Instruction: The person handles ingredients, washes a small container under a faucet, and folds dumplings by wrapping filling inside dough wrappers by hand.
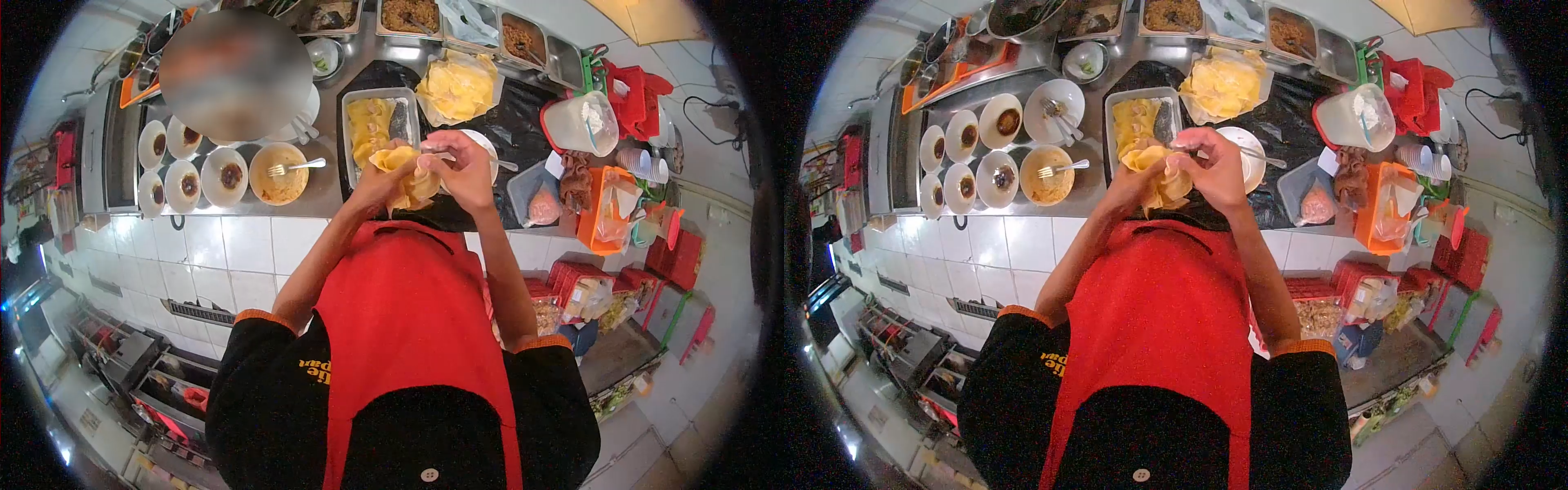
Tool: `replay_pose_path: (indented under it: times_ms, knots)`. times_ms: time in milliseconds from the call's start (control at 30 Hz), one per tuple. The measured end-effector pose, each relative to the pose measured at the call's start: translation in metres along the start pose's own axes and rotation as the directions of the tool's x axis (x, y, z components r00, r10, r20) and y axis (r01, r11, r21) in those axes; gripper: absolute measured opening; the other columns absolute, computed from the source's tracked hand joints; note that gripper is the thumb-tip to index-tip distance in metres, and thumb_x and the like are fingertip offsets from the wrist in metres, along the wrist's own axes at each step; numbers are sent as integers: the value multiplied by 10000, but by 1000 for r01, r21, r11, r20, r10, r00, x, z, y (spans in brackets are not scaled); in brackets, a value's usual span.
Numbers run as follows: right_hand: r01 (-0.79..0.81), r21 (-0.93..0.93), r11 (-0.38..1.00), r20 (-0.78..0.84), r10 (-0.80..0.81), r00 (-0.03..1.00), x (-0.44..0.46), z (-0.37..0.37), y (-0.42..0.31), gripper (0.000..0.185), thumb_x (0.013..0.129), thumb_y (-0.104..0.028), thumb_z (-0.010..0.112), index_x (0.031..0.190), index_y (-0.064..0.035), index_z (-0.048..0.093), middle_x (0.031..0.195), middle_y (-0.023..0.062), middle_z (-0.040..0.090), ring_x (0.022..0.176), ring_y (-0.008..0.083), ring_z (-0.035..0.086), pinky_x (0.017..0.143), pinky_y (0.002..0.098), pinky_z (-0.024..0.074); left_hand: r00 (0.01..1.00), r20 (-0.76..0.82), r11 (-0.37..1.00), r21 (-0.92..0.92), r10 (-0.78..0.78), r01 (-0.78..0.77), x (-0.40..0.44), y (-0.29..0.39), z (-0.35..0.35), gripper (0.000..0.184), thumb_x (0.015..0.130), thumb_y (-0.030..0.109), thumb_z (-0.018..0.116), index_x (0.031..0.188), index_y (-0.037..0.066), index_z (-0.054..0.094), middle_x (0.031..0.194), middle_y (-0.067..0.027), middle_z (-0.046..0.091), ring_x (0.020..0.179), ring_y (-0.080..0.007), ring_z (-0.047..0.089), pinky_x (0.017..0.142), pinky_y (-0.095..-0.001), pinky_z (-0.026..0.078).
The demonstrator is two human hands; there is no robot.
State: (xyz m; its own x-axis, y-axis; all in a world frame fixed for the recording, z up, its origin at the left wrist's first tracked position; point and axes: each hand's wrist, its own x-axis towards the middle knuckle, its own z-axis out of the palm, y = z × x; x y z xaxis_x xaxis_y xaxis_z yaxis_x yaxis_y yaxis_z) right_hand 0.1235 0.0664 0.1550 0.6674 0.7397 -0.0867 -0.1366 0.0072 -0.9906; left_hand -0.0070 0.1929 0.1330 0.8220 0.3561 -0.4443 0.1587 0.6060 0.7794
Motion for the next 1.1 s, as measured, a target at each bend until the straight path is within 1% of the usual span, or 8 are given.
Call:
replay_pose_path:
  times_ms: [167, 267, 467, 767, 833, 900, 1000, 1100]
  knots:
    - [-191, -286, 939, 241, 263, 934, 11, -9, 3, 208, 889, -3, 721, 1079, 6, 639, 903, 78, 713, 816, 105, 676, 728, 242, 543, 996, -37, 996, 40, 77, -75, 2, -32, -30, 173, 1011, 236, 633, 1099, 90, 606, 1013, 11, 635, 904, -84, 576, 803, -259, 490]
    - [-56, -231, 971, 203, 104, 974, 33, -16, 22, 167, 904, 4, 696, 1060, 8, 637, 844, 53, 698, 770, 100, 661, 680, 243, 530, 976, -166, 983, 136, 144, -122, 7, -53, -81, 260, 1009, 308, 639, 1169, 108, 595, 1056, -32, 649, 948, -148, 629, 843, -314, 543]
    - [182, -667, 723, 290, 27, 957, 59, -8, 78, 204, 827, 28, 703, 1014, -5, 632, 799, 139, 670, 700, 254, 681, 654, 341, 524, 960, -275, 742, -635, 43, -216, -39, -30, -156, 220, 1028, 316, 596, 1145, 133, 559, 959, -19, 607, 867, -179, 606, 796, -357, 556]
    - [69, -458, 886, 240, 49, 969, 56, 8, 60, 160, 879, 59, 669, 1019, 1, 620, 833, 99, 686, 767, 154, 718, 661, 275, 546, 938, -340, 997, 57, 61, -44, -32, -26, -116, 274, 935, 242, 723, 1136, 66, 664, 982, -46, 707, 851, -148, 662, 759, -287, 553]
    - [25, -286, 958, 220, 41, 975, 60, 4, 35, 172, 926, 79, 637, 1068, -10, 595, 874, 59, 683, 787, 123, 702, 682, 239, 532, 953, -297, 972, 235, 61, 11, -10, -31, -100, 297, 908, 261, 769, 1121, 74, 681, 1013, -44, 717, 883, -163, 676, 783, -288, 554]
    - [13, -273, 962, 218, 49, 975, 64, 1, 7, 174, 924, 74, 649, 1067, -11, 597, 887, 54, 679, 798, 110, 690, 690, 231, 525, 905, -67, 734, 612, 419, -295, 18, -45, -88, 366, 819, 224, 851, 1104, 57, 693, 1031, -63, 728, 920, -178, 679, 822, -307, 548]
    - [29, -255, 967, 191, 21, 981, 69, -2, -11, 194, 909, 63, 685, 1067, -7, 597, 914, 43, 671, 824, 80, 660, 708, 215, 508, 873, 170, 604, 661, 457, -445, 54, -54, -68, 454, 766, 226, 887, 1125, 34, 687, 1028, -97, 733, 939, -168, 672, 836, -315, 541]
    - [-5, -308, 952, 148, 53, 988, 66, 1, -32, 188, 906, 51, 690, 1063, -3, 602, 919, 44, 675, 846, 84, 665, 728, 227, 513, 979, 127, 682, 702, 161, -203, 64, -43, -47, 381, 783, 256, 868, 1061, 38, 725, 958, -138, 728, 859, -183, 669, 779, -330, 530]
